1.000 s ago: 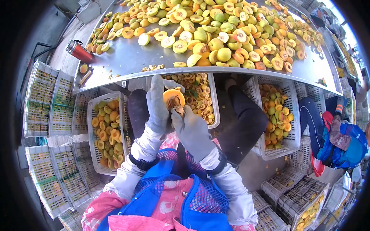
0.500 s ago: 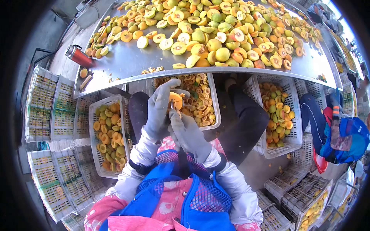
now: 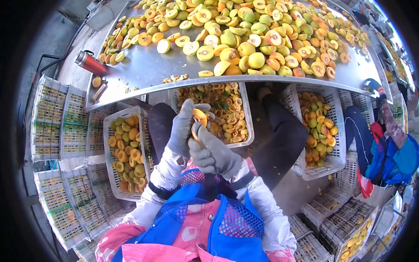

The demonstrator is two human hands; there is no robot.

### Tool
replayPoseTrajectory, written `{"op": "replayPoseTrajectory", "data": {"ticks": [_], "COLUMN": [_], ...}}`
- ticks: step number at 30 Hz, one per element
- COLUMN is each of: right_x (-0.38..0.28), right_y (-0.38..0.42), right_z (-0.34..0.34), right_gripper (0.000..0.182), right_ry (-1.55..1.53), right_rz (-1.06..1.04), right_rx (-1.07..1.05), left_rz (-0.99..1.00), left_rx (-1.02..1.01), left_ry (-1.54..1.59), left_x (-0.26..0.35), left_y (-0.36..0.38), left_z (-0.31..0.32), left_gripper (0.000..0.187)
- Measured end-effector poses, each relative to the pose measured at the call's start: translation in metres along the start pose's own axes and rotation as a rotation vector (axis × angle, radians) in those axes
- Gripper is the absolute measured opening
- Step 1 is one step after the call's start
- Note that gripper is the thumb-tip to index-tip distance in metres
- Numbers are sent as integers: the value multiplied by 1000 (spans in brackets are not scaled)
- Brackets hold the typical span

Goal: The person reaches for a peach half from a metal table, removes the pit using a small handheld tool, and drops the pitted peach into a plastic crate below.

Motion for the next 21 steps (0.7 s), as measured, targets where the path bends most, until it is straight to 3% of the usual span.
{"op": "replayPoseTrajectory", "data": {"ticks": [2, 7, 8, 10, 11, 12, 14, 16, 18, 19, 20, 21], "right_x": [4, 7, -4, -12, -22, -41, -52, -96, -107, -113, -115, -124], "right_y": [-10, -32, -35, -36, -31, -27, -23, -1, 11, 17, 24, 30], "right_z": [-14, -27, -22, -25, -37, -51, -97, -137, -147, -151, -154, -137], "right_gripper": [59, 55, 52, 50, 47, 45, 47, 50, 51, 49, 48, 47], "right_ry": [117, 237, 322, 391, 413, 443, 516, 1444, 1398, 1437, 1470, 1480], "right_rz": [42, 139, 62, -4, -86, -180, -181, -239, -165, -138, -114, -244], "right_rx": [170, 321, 293, 263, 286, 308, 345, 924, 1054, 1118, 1185, 1162], "left_rz": [-20, 26, 22, 197, 291, 384, 581, 579, 734, 752, 634, 430], "left_rx": [124, 301, 309, 128, 463, 783, 1060, 1382, 1006, 819, 616, 539], "left_ry": [125, 70, 69, 474, 372, 258, -927, -1801, -1555, -1433, -1136, -1103], "left_x": [1, 11, 7, 9, 32, 61, 137, 178, 202, 197, 187, 179], "left_y": [8, 14, 6, -10, 11, 34, 68, 66, 9, -34, -84, -123], "left_z": [-24, -68, -90, -141, -171, -194, -245, -204, -155, -147, -139, -119], "left_gripper": [52, 51, 51, 47, 45, 42, 37, 30, 26, 35, 41, 47]}}
Point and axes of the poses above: each hand's wrist, its own y-axis away from the middle knuckle, its own z-axis out of the palm, x = y × z, the point moved 10 cm from there along -y, towards the middle knuckle, and after that the axes turned 7 degrees about -x, right-handed, at the moved point
